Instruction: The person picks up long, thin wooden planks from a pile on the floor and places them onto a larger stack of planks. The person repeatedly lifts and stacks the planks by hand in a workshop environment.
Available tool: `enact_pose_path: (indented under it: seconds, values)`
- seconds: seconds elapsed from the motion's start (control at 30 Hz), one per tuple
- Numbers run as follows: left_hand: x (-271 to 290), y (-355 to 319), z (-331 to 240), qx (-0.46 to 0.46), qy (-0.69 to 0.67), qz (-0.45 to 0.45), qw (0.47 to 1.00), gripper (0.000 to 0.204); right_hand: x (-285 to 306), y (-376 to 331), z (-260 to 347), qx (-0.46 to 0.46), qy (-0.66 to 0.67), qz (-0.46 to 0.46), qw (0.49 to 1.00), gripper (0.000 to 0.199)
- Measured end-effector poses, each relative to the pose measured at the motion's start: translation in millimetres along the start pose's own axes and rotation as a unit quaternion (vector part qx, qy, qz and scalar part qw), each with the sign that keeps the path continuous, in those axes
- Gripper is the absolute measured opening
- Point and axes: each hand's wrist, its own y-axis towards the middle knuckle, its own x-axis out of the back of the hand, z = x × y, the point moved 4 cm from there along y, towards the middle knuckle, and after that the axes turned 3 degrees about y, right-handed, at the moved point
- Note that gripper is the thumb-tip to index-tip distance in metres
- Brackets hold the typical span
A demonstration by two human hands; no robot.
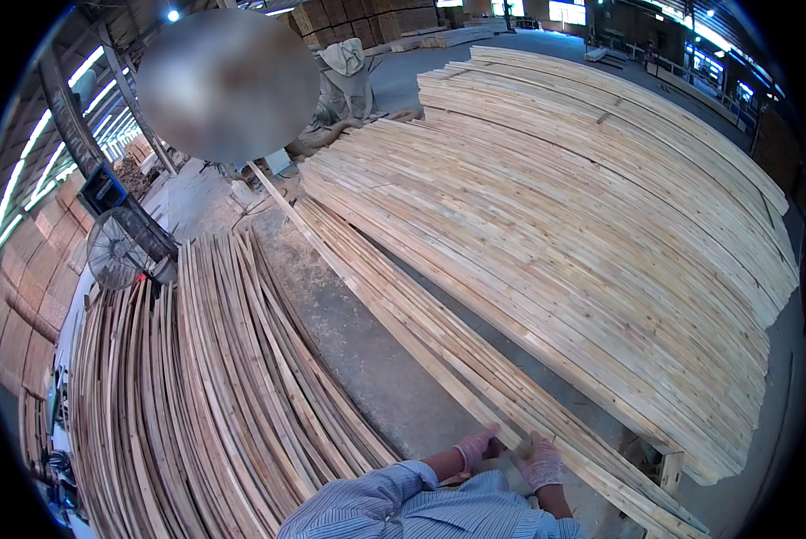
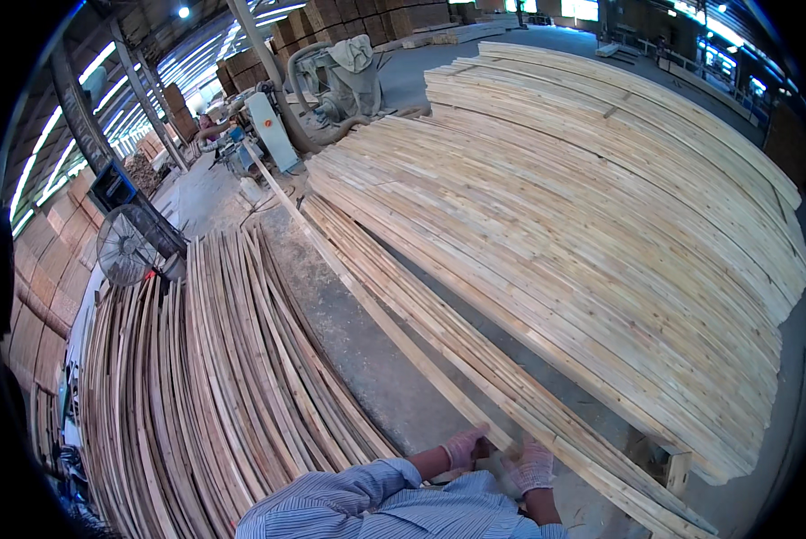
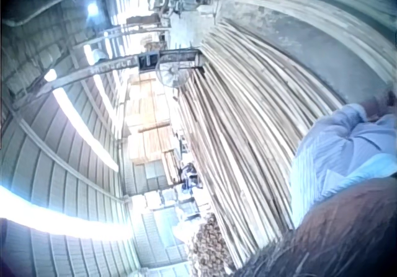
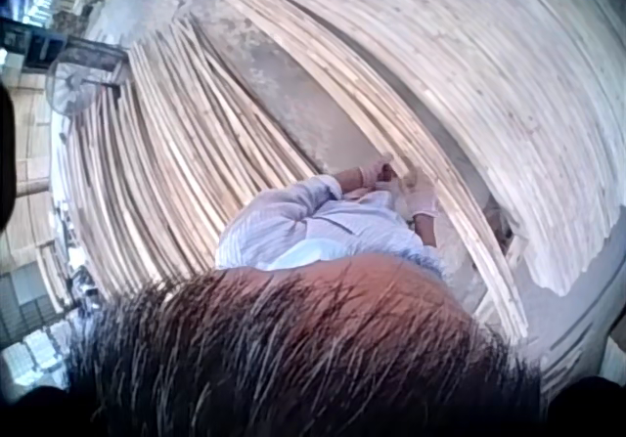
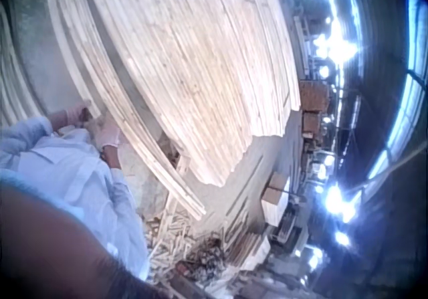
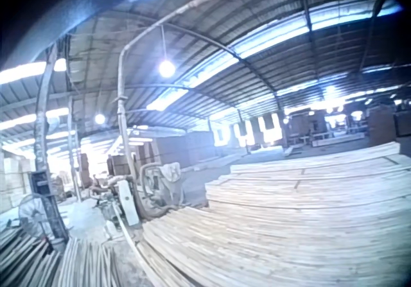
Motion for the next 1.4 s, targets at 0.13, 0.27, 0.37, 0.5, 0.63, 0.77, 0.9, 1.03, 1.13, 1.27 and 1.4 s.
enact_pose_path:
  seconds: [0.13, 0.27, 0.37, 0.5, 0.63, 0.77, 0.9, 1.03, 1.13, 1.27, 1.4]
  values:
    - [48, 16, -69, -0.102, -0.05, -0.034, 0.993, 0.041, 15, -5, -14, 0.036, 0.045, -0.09, 0.994, 0.063]
    - [85, 29, -147, -0.159, -0.063, -0.094, 0.981, 0.044, -51, -48, -160, -0.094, 0.12, -0.103, 0.983, 0.06]
    - [123, 36, -209, -0.185, -0.148, -0.106, 0.966, 0.044, -87, -115, -231, -0.303, 0.179, -0.034, 0.936, 0.058]
    - [153, 47, -256, -0.229, -0.132, -0.044, 0.964, 0.046, -166, -247, -323, -0.413, 0.118, 0.097, 0.898, 0.053]
    - [193, 62, -248, -0.196, -0.088, -0.031, 0.976, 0.038, -170, -317, -324, -0.335, 0.02, 0.203, 0.92, 0.035]
    - [178, 46, -174, -0.153, -0.041, 0.022, 0.987, 0.019, -141, -296, -330, -0.354, 0.08, 0.165, 0.917, 0.043]
    - [142, 31, -68, -0.03, -0.003, -0.025, 0.999, 0.023, -166, -256, -404, -0.182, -0.074, 0.194, 0.961, 0.028]
    - [115, -32, 28, 0.056, 0.048, -0.159, 0.985, 0.029, -169, -219, -481, -0.396, 0.087, 0.103, 0.908, 0.038]
    - [110, -69, 77, 0.098, 0.064, -0.187, 0.975, 0.027, -97, -146, -493, -0.417, 0.055, 0.141, 0.896, 0.04]
    - [102, -102, 106, 0.072, 0.161, -0.273, 0.946, 0.025, -105, -90, -556, -0.369, -0.026, 0.195, 0.908, 0.037]
    - [60, -128, 131, 0.085, 0.156, -0.344, 0.922, 0.023, -115, -38, -612, -0.286, -0.137, 0.121, 0.941, 0.055]
